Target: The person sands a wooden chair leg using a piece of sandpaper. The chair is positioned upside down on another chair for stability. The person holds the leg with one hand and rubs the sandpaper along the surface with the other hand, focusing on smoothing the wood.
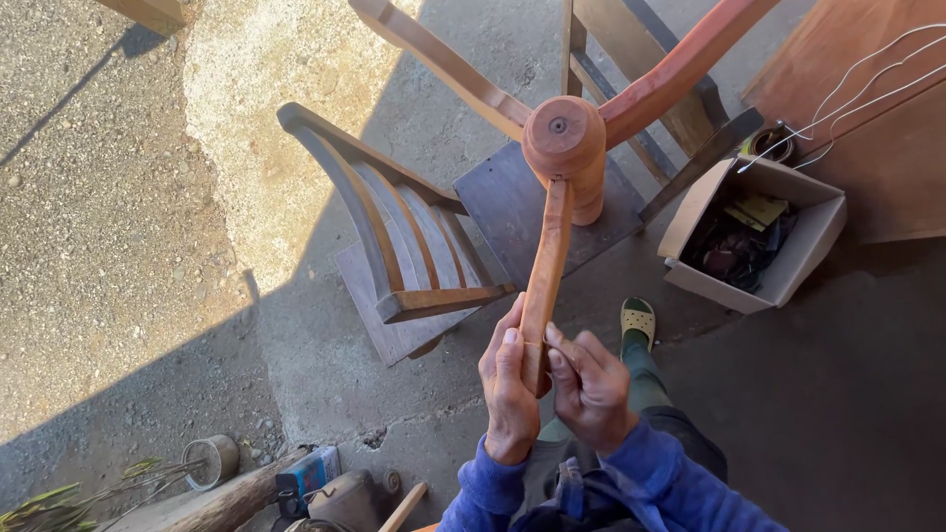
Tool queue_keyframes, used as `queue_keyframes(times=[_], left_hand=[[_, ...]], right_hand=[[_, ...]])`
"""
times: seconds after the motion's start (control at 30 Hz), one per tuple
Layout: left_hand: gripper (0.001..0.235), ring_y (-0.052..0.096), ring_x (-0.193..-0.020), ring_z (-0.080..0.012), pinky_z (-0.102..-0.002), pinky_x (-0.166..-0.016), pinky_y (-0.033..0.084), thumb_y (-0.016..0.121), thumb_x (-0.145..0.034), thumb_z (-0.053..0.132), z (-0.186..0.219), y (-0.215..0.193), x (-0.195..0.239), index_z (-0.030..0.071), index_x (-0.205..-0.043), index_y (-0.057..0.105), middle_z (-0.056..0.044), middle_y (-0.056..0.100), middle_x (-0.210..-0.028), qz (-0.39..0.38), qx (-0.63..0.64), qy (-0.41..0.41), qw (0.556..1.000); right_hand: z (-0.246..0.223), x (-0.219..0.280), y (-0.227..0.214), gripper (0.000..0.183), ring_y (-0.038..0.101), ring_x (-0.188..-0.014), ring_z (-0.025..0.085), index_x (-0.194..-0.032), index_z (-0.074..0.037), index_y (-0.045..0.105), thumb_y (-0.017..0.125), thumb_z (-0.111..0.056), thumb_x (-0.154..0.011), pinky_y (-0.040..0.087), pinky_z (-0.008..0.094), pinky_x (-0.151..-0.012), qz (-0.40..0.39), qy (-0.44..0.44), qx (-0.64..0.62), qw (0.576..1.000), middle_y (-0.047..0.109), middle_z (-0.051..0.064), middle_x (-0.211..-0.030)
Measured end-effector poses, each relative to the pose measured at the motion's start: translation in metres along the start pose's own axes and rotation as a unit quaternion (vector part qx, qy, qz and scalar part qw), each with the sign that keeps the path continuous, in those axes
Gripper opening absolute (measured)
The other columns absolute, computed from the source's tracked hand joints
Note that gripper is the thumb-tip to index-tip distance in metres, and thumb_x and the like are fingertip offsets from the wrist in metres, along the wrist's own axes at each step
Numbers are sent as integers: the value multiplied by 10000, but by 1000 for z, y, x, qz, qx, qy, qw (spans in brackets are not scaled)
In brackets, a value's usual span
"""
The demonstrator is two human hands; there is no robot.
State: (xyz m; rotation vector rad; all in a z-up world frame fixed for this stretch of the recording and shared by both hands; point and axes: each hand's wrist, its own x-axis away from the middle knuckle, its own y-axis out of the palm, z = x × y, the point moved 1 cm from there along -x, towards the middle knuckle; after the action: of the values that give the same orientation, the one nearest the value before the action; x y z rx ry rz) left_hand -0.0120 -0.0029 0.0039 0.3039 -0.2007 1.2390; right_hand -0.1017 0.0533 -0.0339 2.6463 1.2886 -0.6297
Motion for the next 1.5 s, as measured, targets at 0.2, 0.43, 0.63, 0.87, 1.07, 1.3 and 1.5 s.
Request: queue_keyframes(times=[0.2,0.43,0.63,0.87,1.07,1.3,1.5], left_hand=[[601,622,-999,-115,-246,-864,505,370,-1031,322,-13,-1,2,-49,-1489,486,-119,668,-1231,3,0,11,1000],[625,583,-699,-107,-227,-510,419,356,-1020,349,-9,1,4,2,-1527,471,-105,664,-973,6,-8,-21,1000],[631,584,-695,-108,-225,-525,423,345,-1025,366,-3,4,6,3,-1525,476,-105,677,-966,3,-22,-22,999],[638,585,-708,-109,-227,-529,423,361,-1021,369,-4,2,6,4,-1533,470,-108,676,-978,3,-37,-12,999],[632,588,-731,-113,-234,-573,457,370,-1039,367,-8,6,7,-9,-1536,470,-109,661,-978,-3,-28,5,1000],[624,581,-732,-109,-228,-556,447,345,-1042,366,-6,13,10,6,-1538,466,-113,661,-977,-3,-41,2,999],[631,579,-737,-111,-229,-555,449,347,-1027,356,-7,9,13,3,-1538,458,-111,660,-985,-2,-52,-4,999]], right_hand=[[12,7,1,254,594,-655,116,-1250,31,672,635,-43,-1010,485,276,-554,24,29,24,999,593,70,-806],[70,-42,10,185,633,-711,150,-1196,8,713,613,-71,-1061,508,310,-639,63,69,17,995,612,80,-824],[79,-52,9,162,616,-695,151,-1158,3,725,625,-82,-1062,501,308,-638,51,71,-2,996,610,85,-809],[97,-67,12,183,625,-681,193,-1178,16,720,650,-83,-1040,505,329,-621,62,37,46,996,612,114,-814],[130,-111,-2,141,674,-776,271,-1136,25,716,660,-75,-1054,556,364,-692,24,-36,122,992,650,147,-888],[114,-91,-8,152,683,-749,285,-1113,39,716,662,-70,-1022,564,379,-678,-10,-20,83,996,654,154,-879],[117,-103,-11,162,694,-793,312,-1145,36,715,672,-64,-1025,571,388,-702,-25,-35,115,992,662,167,-912]])
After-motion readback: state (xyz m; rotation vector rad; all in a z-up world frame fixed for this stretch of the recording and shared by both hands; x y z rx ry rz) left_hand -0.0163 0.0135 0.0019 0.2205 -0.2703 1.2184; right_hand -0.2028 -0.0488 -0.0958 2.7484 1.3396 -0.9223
